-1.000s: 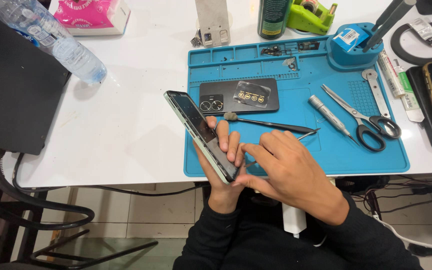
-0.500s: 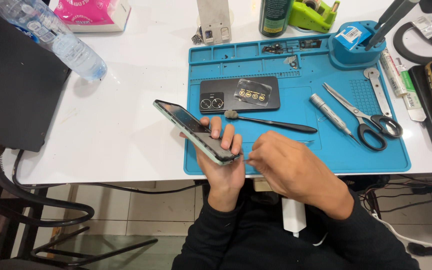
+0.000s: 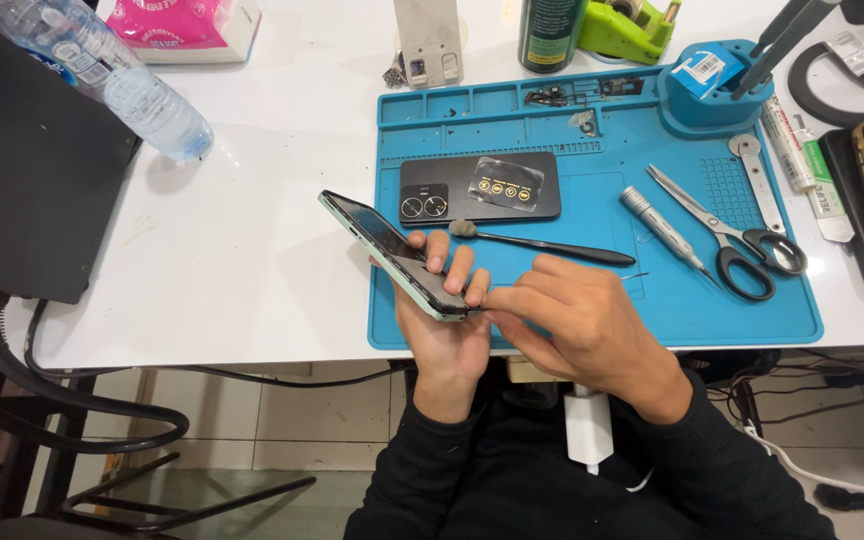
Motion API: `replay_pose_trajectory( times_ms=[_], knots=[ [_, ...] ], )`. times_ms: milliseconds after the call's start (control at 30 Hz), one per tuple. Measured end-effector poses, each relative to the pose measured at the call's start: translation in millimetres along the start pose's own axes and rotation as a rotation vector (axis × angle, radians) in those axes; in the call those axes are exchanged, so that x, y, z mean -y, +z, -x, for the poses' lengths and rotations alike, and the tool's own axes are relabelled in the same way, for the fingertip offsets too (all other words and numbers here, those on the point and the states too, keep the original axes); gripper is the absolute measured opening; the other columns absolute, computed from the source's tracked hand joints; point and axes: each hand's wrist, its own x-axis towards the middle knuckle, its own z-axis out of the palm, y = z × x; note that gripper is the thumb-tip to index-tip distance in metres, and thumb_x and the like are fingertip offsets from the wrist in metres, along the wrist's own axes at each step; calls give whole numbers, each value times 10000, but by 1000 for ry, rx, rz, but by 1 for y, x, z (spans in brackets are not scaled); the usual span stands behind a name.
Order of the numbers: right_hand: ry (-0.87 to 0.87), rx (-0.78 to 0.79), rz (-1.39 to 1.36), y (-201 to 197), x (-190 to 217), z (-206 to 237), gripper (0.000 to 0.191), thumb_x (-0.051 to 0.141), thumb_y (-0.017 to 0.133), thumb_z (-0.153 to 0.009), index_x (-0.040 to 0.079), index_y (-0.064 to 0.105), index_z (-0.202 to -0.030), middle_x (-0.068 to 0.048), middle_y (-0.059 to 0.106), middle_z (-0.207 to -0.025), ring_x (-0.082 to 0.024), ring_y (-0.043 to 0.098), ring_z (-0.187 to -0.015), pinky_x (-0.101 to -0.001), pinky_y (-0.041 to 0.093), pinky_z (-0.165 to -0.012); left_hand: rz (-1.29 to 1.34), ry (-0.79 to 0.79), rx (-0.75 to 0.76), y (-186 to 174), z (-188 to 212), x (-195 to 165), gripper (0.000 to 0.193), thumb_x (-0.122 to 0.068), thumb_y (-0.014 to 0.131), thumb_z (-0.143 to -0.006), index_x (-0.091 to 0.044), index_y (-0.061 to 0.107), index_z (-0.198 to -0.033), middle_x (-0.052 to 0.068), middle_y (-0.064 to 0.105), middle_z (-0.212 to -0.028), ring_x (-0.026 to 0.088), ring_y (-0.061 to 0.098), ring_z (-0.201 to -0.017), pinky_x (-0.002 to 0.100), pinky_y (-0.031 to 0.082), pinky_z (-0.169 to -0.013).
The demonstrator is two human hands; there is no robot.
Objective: The person cleans the inside of a disassembled smartphone, brushing dust from the frame and battery area with a brush, then scrapes along the frame edge with a handheld tool. They pry off the back cover, work around the phone edges by hand, and finally lay the phone body and battery on the repair mat while handling small components.
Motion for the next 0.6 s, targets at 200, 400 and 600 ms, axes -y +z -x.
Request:
replay_pose_trajectory(
  times_ms=[200, 400, 600],
  knots=[
    [-33, 30, 4, 2, -3, 2, 265, 76, 805, -779, 87, 740, -1036, -13, 639, -750, -197, 569, -651, -339, 449, -547, 26, -14, 20, 2, -1, -2, 337, -456, 466, -1101, -122, 485, -1145, -14, 416, -915, 100, 443, -726, 251, 411, -592],
    [-44, 30, -12, 7, -6, 4, 169, 69, 800, -808, 102, 753, -967, -13, 652, -765, -185, 570, -642, -327, 442, -532, -15, 9, -8, 4, -2, -2, 335, -460, 461, -1117, -125, 469, -1105, -15, 410, -899, 97, 428, -697, 242, 397, -551],
    [-44, 3, -10, 10, -6, 3, 186, 93, 835, -799, 101, 757, -968, -12, 655, -790, -175, 582, -643, -313, 452, -535, -35, 12, -31, 3, -5, -2, 327, -444, 450, -1112, -120, 463, -1078, -7, 400, -888, 107, 414, -687, 253, 404, -558]
  ],
)
